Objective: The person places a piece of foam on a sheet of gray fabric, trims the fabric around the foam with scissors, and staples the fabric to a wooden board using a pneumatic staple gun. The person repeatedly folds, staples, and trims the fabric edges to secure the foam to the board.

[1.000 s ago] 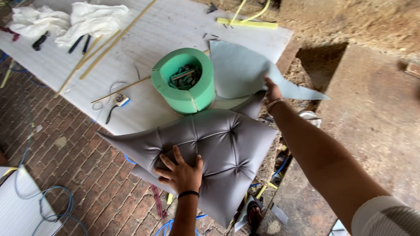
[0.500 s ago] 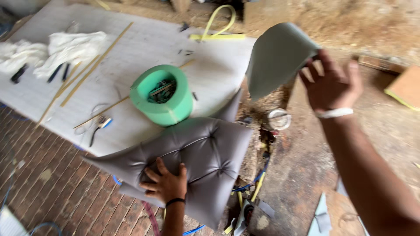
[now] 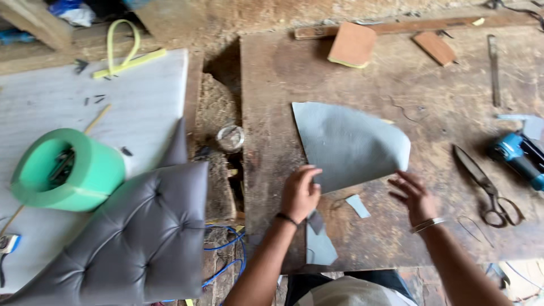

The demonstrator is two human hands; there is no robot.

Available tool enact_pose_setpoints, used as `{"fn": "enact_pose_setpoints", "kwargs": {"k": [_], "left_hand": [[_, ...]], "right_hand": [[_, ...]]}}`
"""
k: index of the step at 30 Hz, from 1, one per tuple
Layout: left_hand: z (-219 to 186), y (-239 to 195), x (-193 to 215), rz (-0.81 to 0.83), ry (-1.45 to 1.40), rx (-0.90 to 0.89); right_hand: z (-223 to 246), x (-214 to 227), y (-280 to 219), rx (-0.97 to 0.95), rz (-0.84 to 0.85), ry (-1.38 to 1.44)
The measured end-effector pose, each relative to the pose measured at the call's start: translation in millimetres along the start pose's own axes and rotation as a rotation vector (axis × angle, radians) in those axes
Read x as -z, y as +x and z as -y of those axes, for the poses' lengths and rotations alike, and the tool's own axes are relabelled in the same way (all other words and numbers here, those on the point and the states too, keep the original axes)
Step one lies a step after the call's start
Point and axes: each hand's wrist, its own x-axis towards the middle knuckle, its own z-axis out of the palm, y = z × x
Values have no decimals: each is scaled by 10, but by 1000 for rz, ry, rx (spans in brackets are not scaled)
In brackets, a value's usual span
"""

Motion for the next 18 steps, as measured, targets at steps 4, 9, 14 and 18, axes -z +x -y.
{"fn": "enact_pose_setpoints", "kwargs": {"k": [4, 9, 14, 18], "left_hand": [[-402, 200, -950, 308, 126, 118], [-534, 203, -1587, 752, 508, 409], [-631, 11, -1802, 737, 624, 519], [-922, -16, -1805, 731, 673, 607]], "right_hand": [[-310, 555, -144, 160, 109, -216], [-184, 797, 32, -71, 143, 309], [254, 1152, 578, -162, -36, 757], [679, 1618, 1038, -163, 99, 560]]}}
